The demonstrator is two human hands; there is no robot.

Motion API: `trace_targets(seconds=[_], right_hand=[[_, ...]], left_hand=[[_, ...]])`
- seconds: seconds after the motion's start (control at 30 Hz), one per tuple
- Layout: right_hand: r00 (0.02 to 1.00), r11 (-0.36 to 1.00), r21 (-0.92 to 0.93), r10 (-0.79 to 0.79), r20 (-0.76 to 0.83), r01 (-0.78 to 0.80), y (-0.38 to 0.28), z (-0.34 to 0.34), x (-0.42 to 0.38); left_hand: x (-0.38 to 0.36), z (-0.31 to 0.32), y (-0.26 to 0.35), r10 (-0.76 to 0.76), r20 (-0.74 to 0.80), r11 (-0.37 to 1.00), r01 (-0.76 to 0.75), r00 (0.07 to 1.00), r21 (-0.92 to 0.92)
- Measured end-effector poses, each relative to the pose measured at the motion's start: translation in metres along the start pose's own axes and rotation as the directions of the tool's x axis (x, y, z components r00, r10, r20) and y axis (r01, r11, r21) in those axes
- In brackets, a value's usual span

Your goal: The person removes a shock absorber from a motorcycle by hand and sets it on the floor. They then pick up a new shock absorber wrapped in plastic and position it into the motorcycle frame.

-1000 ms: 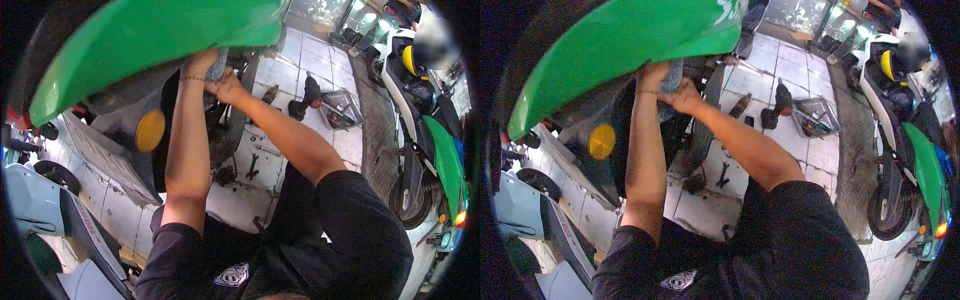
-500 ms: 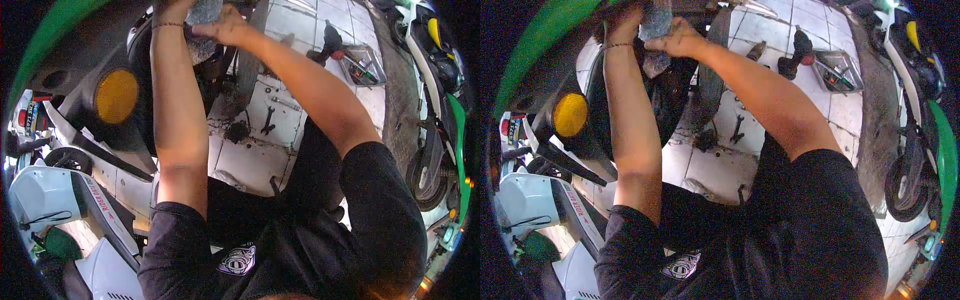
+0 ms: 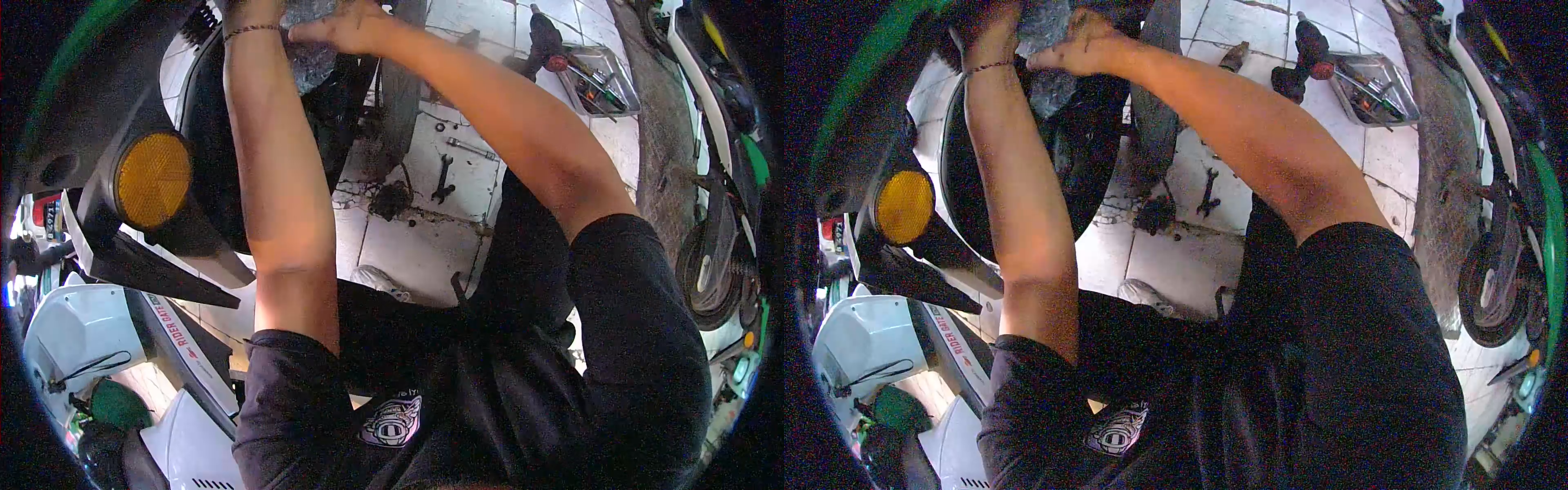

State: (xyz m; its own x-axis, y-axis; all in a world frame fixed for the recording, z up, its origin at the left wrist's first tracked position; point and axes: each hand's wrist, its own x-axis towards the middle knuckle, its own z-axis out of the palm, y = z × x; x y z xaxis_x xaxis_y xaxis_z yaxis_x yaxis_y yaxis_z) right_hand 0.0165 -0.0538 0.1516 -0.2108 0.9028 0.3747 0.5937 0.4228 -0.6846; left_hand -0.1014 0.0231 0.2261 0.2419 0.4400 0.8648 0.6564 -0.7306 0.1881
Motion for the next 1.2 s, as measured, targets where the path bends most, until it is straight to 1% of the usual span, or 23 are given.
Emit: trace_targets(seconds=[0.03, 0.07, 0.13, 0.17, 0.2, 0.27, 0.3, 0.33, 0.43, 0.47, 0.53, 0.57, 0.6, 0.67, 0.8, 0.83, 0.87, 0.9, 0.97, 1.0, 1.1, 1.13, 1.2], right_hand=[[0.981, 0.998, 0.066, 0.008, 0.193, -0.021, -0.002, -0.005, 0.002], [0.982, 0.998, 0.062, 0.006, 0.189, -0.018, 0.0, -0.003, 0.003], [0.988, 0.993, -0.007, -0.115, -0.099, 0.115, 0.009, 0.011, 0.011], [0.903, 0.918, -0.288, -0.348, -0.252, 0.274, 0.011, 0.021, 0.015], [0.901, 0.914, -0.294, -0.356, -0.247, 0.28, 0.017, 0.021, 0.017], [0.995, 0.952, -0.3, -0.085, -0.041, 0.069, 0.005, 0.01, 0.01], [0.981, 0.864, -0.465, -0.162, 0.106, 0.193, 0.016, 0.013, 0.018], [0.98, 0.861, -0.469, -0.167, 0.106, 0.198, 0.01, 0.009, 0.015], [0.998, 0.967, -0.251, -0.02, 0.059, 0.034, -0.023, -0.01, -0.009], [0.998, 0.966, -0.256, -0.023, 0.06, 0.038, -0.023, -0.011, -0.008], [0.986, 0.878, -0.471, -0.006, 0.164, 0.084, -0.019, -0.009, -0.005], [0.991, 0.991, 0.036, -0.127, -0.041, 0.128, -0.002, 0.003, -0.003], [0.991, 0.991, 0.031, -0.133, -0.035, 0.134, 0.016, 0.011, 0.002], [0.989, 0.962, -0.233, -0.143, 0.021, 0.144, 0.02, 0.011, 0.007], [0.99, 0.907, -0.403, -0.085, 0.113, 0.124, -0.006, 0.004, -0.011], [0.998, 0.955, -0.293, 0.032, -0.061, -0.048, -0.01, 0.006, -0.015], [0.962, 0.968, -0.151, 0.165, -0.216, -0.2, -0.013, 0.009, -0.016], [0.964, 0.97, -0.15, 0.155, -0.216, -0.189, -0.01, 0.009, -0.01], [0.99, 0.996, -0.062, -0.064, -0.124, 0.057, -0.004, 0.005, -0.002], [0.99, 0.995, -0.071, -0.075, -0.117, 0.067, -0.001, 0.004, -0.002], [0.958, 0.958, 0.032, -0.286, -0.027, 0.286, -0.015, -0.01, -0.005], [0.955, 0.955, 0.019, -0.295, -0.028, 0.295, -0.013, -0.01, -0.001], [0.99, 0.975, -0.179, -0.137, -0.019, 0.132, -0.003, -0.001, -0.002]], left_hand=[[0.001, -0.002, 0.001, -0.001, -0.008, 1.0, 0.001, 1.0, 0.026], [0.002, -0.003, 0.003, -0.002, -0.016, 0.999, 0.002, 1.0, 0.052], [0.002, -0.005, 0.006, 0.006, -0.028, 0.999, -0.004, 1.0, 0.053], [0.002, -0.005, 0.006, 0.005, -0.029, 0.998, -0.003, 1.0, 0.056], [0.002, -0.005, 0.006, -0.002, -0.027, 0.998, 0.003, 1.0, 0.057], [0.004, -0.005, 0.005, -0.005, -0.028, 0.998, 0.007, 1.0, 0.059], [0.004, -0.004, 0.005, -0.009, -0.022, 0.998, 0.011, 1.0, 0.057], [0.004, -0.005, 0.004, -0.01, -0.023, 0.998, 0.012, 1.0, 0.063], [0.005, -0.006, 0.001, -0.011, -0.026, 0.998, 0.012, 1.0, 0.067], [0.005, -0.006, 0.001, -0.01, -0.029, 0.998, 0.012, 1.0, 0.069], [0.005, -0.007, 0.0, -0.015, -0.032, 0.997, 0.017, 0.999, 0.071], [0.006, -0.008, -0.001, -0.014, -0.036, 0.997, 0.017, 0.999, 0.077], [0.007, -0.008, -0.001, -0.017, -0.038, 0.997, 0.02, 0.999, 0.08], [0.005, -0.009, -0.001, -0.02, -0.043, 0.996, 0.023, 0.999, 0.081], [0.006, -0.01, 0.0, -0.031, -0.053, 0.996, 0.035, 0.998, 0.077], [0.006, -0.009, 0.0, -0.031, -0.053, 0.996, 0.035, 0.998, 0.077], [0.006, -0.009, -0.001, -0.03, -0.053, 0.997, 0.034, 0.998, 0.076], [0.007, -0.01, -0.001, -0.03, -0.055, 0.996, 0.034, 0.998, 0.078], [0.008, -0.007, -0.005, -0.042, -0.045, 0.996, 0.046, 0.998, 0.079], [0.008, -0.006, -0.006, -0.049, -0.047, 0.995, 0.053, 0.998, 0.082], [0.008, -0.004, -0.008, -0.063, -0.053, 0.994, 0.067, 0.997, 0.086], [0.007, -0.004, -0.007, -0.067, -0.056, 0.994, 0.071, 0.996, 0.086], [0.006, -0.002, -0.006, -0.075, -0.055, 0.993, 0.079, 0.996, 0.085]])
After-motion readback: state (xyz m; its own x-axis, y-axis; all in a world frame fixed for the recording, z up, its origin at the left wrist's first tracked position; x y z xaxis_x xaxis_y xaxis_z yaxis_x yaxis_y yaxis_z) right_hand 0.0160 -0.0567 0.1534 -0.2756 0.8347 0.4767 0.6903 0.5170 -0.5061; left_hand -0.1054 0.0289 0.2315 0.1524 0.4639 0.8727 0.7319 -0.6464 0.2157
